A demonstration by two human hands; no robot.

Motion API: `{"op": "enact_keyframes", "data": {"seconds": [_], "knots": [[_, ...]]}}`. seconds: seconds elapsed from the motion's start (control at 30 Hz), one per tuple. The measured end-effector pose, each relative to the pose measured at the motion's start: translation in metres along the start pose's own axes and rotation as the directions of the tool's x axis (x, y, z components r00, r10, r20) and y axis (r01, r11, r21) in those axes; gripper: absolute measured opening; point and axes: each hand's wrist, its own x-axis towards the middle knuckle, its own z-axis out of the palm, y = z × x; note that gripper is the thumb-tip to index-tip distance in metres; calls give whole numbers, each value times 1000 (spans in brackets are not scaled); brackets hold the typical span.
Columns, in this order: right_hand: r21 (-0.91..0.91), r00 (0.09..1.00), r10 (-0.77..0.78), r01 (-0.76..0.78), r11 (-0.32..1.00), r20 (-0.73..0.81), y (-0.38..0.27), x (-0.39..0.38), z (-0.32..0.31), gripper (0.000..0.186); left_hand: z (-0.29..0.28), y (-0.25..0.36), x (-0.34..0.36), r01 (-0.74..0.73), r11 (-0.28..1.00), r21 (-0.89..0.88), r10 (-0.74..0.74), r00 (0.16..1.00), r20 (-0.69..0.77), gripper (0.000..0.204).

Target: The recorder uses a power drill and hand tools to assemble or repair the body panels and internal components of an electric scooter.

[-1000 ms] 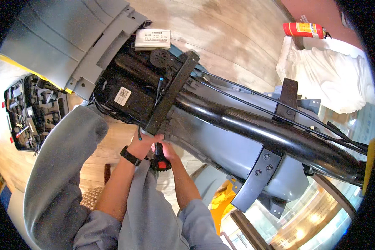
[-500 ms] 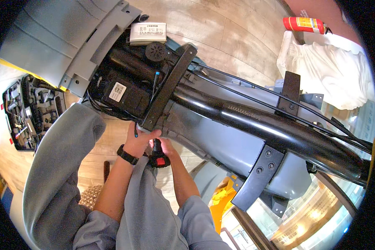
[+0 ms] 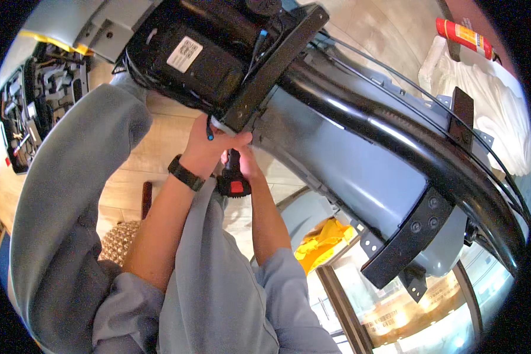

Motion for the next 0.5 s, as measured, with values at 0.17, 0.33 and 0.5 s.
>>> {"op": "enact_keyframes", "data": {"seconds": [0.17,0.33,0.5], "knots": [[46,999,-31,32,998,-11,-4,-6,11,33,-7,-12,5,60,997,46,-62,997,40,35],[-14,998,-66,65,998,-17,-4,-3,7,40,-4,-18,8,36,998,-59,-33,998,46,35],[-33,997,-70,70,997,-6,4,0,5,46,-1,-7,5,67,990,-126,-55,994,95,39]]}}
